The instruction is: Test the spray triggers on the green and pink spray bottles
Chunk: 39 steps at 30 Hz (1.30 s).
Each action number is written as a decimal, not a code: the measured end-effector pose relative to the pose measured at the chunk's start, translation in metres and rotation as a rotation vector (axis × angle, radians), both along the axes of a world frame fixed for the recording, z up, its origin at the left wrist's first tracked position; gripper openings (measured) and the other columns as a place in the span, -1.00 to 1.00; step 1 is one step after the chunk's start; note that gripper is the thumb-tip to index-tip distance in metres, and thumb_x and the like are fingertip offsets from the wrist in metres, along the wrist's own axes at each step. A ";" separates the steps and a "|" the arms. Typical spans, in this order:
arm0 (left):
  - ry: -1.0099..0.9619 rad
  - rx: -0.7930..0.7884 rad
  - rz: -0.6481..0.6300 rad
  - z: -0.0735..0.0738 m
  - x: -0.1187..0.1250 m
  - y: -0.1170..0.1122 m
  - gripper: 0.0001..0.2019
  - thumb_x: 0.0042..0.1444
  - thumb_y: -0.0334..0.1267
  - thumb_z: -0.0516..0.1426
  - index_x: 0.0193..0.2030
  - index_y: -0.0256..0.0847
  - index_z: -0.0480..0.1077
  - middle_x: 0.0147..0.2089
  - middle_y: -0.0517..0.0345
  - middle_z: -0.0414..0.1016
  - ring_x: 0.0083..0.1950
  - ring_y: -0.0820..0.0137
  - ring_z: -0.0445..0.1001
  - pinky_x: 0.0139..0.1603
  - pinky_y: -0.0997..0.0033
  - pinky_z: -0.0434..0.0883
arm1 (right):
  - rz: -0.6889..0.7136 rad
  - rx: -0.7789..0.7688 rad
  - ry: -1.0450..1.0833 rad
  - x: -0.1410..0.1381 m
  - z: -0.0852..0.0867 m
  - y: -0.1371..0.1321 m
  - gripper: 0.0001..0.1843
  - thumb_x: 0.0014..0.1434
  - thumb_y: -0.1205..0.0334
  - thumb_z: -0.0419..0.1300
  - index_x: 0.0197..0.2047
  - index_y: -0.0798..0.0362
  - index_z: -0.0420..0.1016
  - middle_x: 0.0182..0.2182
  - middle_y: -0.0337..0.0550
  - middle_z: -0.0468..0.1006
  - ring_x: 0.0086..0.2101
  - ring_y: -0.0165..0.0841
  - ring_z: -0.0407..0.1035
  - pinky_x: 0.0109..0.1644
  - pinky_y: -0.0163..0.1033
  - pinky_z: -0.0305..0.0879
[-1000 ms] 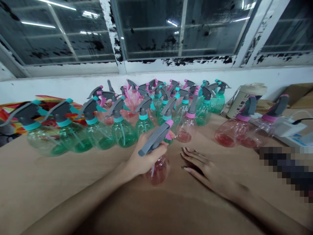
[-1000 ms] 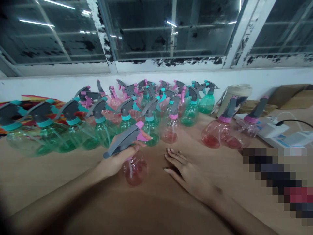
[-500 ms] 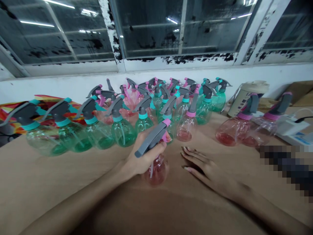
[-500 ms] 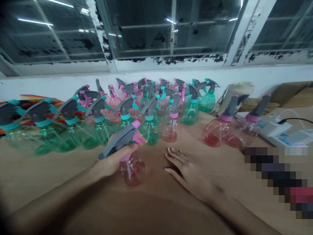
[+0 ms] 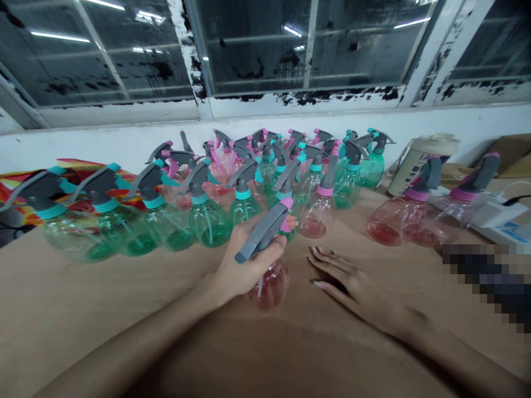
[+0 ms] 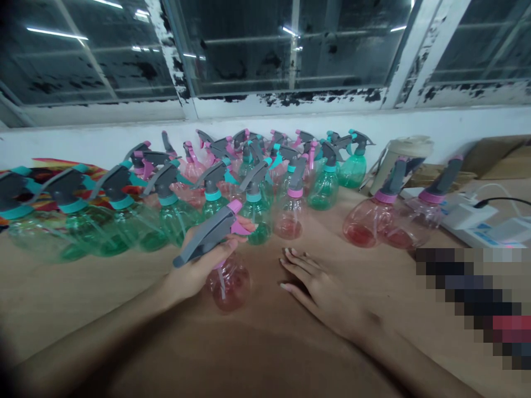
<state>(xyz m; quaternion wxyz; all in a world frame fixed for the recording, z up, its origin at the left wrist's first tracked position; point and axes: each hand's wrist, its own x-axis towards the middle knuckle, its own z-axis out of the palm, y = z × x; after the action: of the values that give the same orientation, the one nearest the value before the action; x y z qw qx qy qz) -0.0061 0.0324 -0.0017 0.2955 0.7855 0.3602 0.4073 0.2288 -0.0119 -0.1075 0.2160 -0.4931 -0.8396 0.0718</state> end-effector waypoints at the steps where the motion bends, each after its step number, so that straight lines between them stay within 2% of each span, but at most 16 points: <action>1: 0.008 -0.002 -0.004 0.000 0.000 0.000 -0.79 0.07 -0.26 0.05 -0.17 -0.15 0.42 -0.43 0.21 0.41 -0.49 0.46 0.34 -0.42 0.45 0.34 | -0.003 0.002 0.003 0.000 0.000 0.000 -0.46 0.26 0.04 0.02 0.27 0.00 0.16 0.22 -0.13 0.24 0.21 -0.22 0.09 0.26 0.05 0.09; 4: 0.030 0.037 -0.004 0.001 -0.001 0.001 -0.86 0.07 -0.25 0.05 -0.25 -0.13 0.39 -0.44 0.23 0.38 -0.50 0.46 0.30 -0.46 0.44 0.31 | 0.001 0.008 0.001 0.001 -0.001 0.000 -0.46 0.27 0.04 0.01 0.27 0.00 0.14 0.23 -0.13 0.23 0.22 -0.23 0.07 0.27 0.04 0.08; 7: 0.015 0.056 -0.041 0.004 -0.001 0.003 -0.91 0.07 -0.28 0.04 -0.29 -0.12 0.36 -0.39 0.22 0.38 -0.42 0.43 0.34 -0.38 0.42 0.33 | 0.007 0.014 0.015 0.001 -0.002 0.000 -0.45 0.26 0.04 0.02 0.28 -0.01 0.14 0.23 -0.14 0.23 0.22 -0.23 0.07 0.27 0.04 0.08; 10: -0.004 0.020 -0.097 0.007 -0.002 0.003 -0.93 0.10 -0.29 0.04 -0.34 -0.13 0.34 -0.42 0.24 0.35 -0.41 0.44 0.33 -0.33 0.41 0.32 | 0.004 0.015 0.027 0.002 -0.002 0.000 -0.46 0.26 0.04 0.03 0.27 -0.03 0.15 0.22 -0.14 0.25 0.22 -0.22 0.08 0.26 0.05 0.09; 15: 0.017 -0.020 -0.110 0.008 -0.003 0.002 -0.89 0.10 -0.26 0.05 -0.43 -0.15 0.30 -0.51 0.28 0.29 -0.49 0.46 0.26 -0.43 0.43 0.26 | 0.001 -0.003 -0.007 0.001 0.000 0.000 -0.46 0.27 0.03 0.01 0.26 0.03 0.17 0.23 -0.12 0.23 0.22 -0.24 0.07 0.27 0.04 0.08; 22: -0.040 -0.030 0.004 0.001 0.002 0.001 -0.86 0.10 -0.20 0.08 -0.22 -0.14 0.37 -0.40 0.22 0.37 -0.46 0.43 0.34 -0.37 0.39 0.34 | 0.000 -0.004 0.001 0.001 0.002 -0.001 -0.47 0.26 0.04 0.02 0.25 0.05 0.20 0.22 -0.10 0.25 0.22 -0.24 0.08 0.27 0.03 0.08; 26: 0.005 0.015 0.021 -0.001 0.002 0.000 -0.88 0.11 -0.22 0.07 -0.24 -0.13 0.38 -0.40 0.21 0.39 -0.44 0.43 0.37 -0.38 0.41 0.35 | 0.003 0.001 0.027 0.001 0.001 0.000 -0.47 0.25 0.05 0.03 0.26 0.01 0.18 0.22 -0.11 0.26 0.21 -0.24 0.09 0.27 0.03 0.08; 33: 0.008 -0.002 0.019 0.000 0.001 0.000 -0.80 0.11 -0.24 0.08 -0.13 -0.13 0.42 -0.41 0.21 0.44 -0.43 0.42 0.41 -0.38 0.43 0.37 | 0.010 0.003 0.024 0.000 0.004 -0.001 -0.47 0.26 0.04 0.01 0.25 0.01 0.18 0.21 -0.09 0.27 0.21 -0.21 0.10 0.25 0.07 0.09; 39: 0.027 0.034 0.015 0.000 0.000 0.001 -0.85 0.10 -0.21 0.08 -0.20 -0.10 0.41 -0.38 0.19 0.44 -0.36 0.39 0.42 -0.42 0.43 0.39 | 0.007 0.017 0.029 0.001 0.004 -0.001 -0.48 0.26 0.05 0.03 0.26 -0.04 0.17 0.21 -0.11 0.27 0.21 -0.21 0.10 0.25 0.07 0.10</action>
<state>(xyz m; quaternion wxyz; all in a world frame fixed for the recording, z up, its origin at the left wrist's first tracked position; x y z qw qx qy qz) -0.0062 0.0336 -0.0022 0.2740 0.7933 0.3630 0.4048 0.2295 -0.0134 -0.1037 0.2321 -0.4873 -0.8387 0.0728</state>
